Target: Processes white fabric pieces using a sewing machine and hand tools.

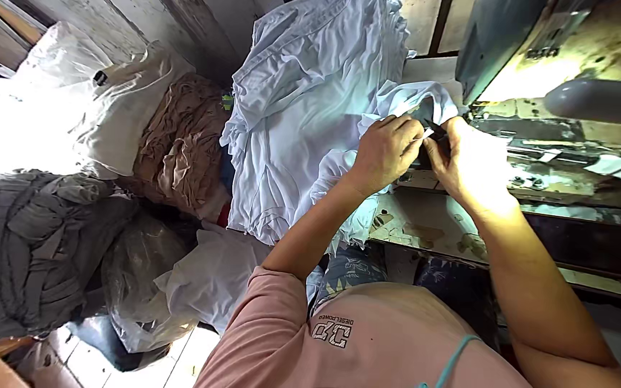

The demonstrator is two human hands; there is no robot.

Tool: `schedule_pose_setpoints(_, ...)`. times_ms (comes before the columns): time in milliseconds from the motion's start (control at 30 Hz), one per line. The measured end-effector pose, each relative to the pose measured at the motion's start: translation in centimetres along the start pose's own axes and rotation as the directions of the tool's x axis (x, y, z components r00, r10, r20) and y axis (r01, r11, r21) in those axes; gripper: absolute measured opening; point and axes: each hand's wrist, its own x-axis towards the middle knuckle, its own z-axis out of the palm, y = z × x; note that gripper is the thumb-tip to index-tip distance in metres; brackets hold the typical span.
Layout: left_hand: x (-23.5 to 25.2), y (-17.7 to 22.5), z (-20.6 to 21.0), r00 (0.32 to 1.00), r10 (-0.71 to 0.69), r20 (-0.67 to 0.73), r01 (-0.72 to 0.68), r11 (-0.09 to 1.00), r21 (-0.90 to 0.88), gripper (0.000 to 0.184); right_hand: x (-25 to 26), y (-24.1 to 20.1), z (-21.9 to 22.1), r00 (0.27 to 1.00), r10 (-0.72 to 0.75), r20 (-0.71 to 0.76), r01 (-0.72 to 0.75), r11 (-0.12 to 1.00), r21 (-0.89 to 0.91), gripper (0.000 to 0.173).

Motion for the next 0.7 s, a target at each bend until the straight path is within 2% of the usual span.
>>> schedule_pose_setpoints(67, -0.2, 0.0, 0.5, 0.987, 0.137, -0.088, -0.118, 0.975, 0.187, 0.011, -0.2, 0.0, 0.3, 0.999, -0.034, -0.015, 0.034, 0.999, -0.015, 0.031)
schedule_pose_setpoints(133, -0.3, 0.0, 0.7, 0.975, 0.187, -0.120, -0.154, 0.959, 0.238, 0.014, -0.2, 0.1, 0.6, 0.999, -0.051, 0.001, 0.051, 0.997, -0.055, 0.029)
schedule_pose_setpoints(267, -0.5, -0.3, 0.6, 0.980, 0.151, -0.127, -0.130, 0.978, 0.161, 0.011, 0.8, -0.2, 0.0, 0.990, -0.020, 0.142, 0.034, 0.995, -0.093, 0.030)
schedule_pose_setpoints(367, -1.2, -0.3, 0.0, 0.985, 0.101, -0.142, -0.091, 0.993, 0.073, 0.007, 0.2, 0.4, -0.3, 0.990, -0.097, 0.102, 0.103, 0.993, -0.057, 0.035)
schedule_pose_setpoints(400, -2.1, -0.2, -0.7, 0.992, 0.051, -0.119, -0.044, 0.997, 0.056, 0.018, -0.9, 0.4, -0.5, 0.989, -0.138, 0.048, 0.139, 0.990, -0.020, 0.035)
schedule_pose_setpoints(433, -3.1, -0.2, -1.8, 0.998, -0.030, -0.060, 0.035, 0.996, 0.079, 0.041, -2.4, 0.5, -0.9, 0.987, -0.162, 0.015, 0.162, 0.987, 0.017, 0.035)
schedule_pose_setpoints(467, -4.3, -0.3, -2.9, 0.990, -0.142, 0.025, 0.137, 0.979, 0.150, 0.065, -4.3, 0.9, -1.1, 0.986, -0.168, 0.000, 0.168, 0.984, 0.061, 0.036)
schedule_pose_setpoints(500, -5.6, -0.5, -3.7, 0.956, -0.270, 0.118, 0.235, 0.940, 0.246, 0.077, -6.5, 1.7, -0.9, 0.988, -0.157, -0.006, 0.157, 0.982, 0.102, 0.036)
schedule_pose_setpoints(533, -6.8, -1.0, -4.4, 0.899, -0.386, 0.207, 0.309, 0.894, 0.324, 0.072, -8.5, 2.8, -0.2, 0.992, -0.125, 0.018, 0.122, 0.984, 0.131, 0.037)
schedule_pose_setpoints(567, -7.8, -1.6, -4.8, 0.848, -0.453, 0.274, 0.341, 0.863, 0.373, 0.055, -10.2, 3.8, 0.7, 0.995, -0.089, 0.045, 0.082, 0.987, 0.138, 0.038)
schedule_pose_setpoints(600, -8.7, -2.0, -5.1, 0.832, -0.463, 0.307, 0.337, 0.860, 0.384, 0.035, -11.6, 4.7, 1.5, 0.996, -0.063, 0.064, 0.055, 0.992, 0.118, 0.038)
schedule_pose_setpoints(633, -9.1, -2.0, -5.7, 0.840, -0.441, 0.316, 0.323, 0.875, 0.361, 0.023, -12.6, 5.3, 2.0, 0.997, -0.050, 0.064, 0.045, 0.996, 0.079, 0.039)
schedule_pose_setpoints(700, -8.0, -1.2, -8.5, 0.864, -0.397, 0.311, 0.355, 0.917, 0.182, 0.020, -13.4, 6.1, 2.5, 0.997, -0.063, 0.041, 0.064, 0.998, -0.014, 0.041)
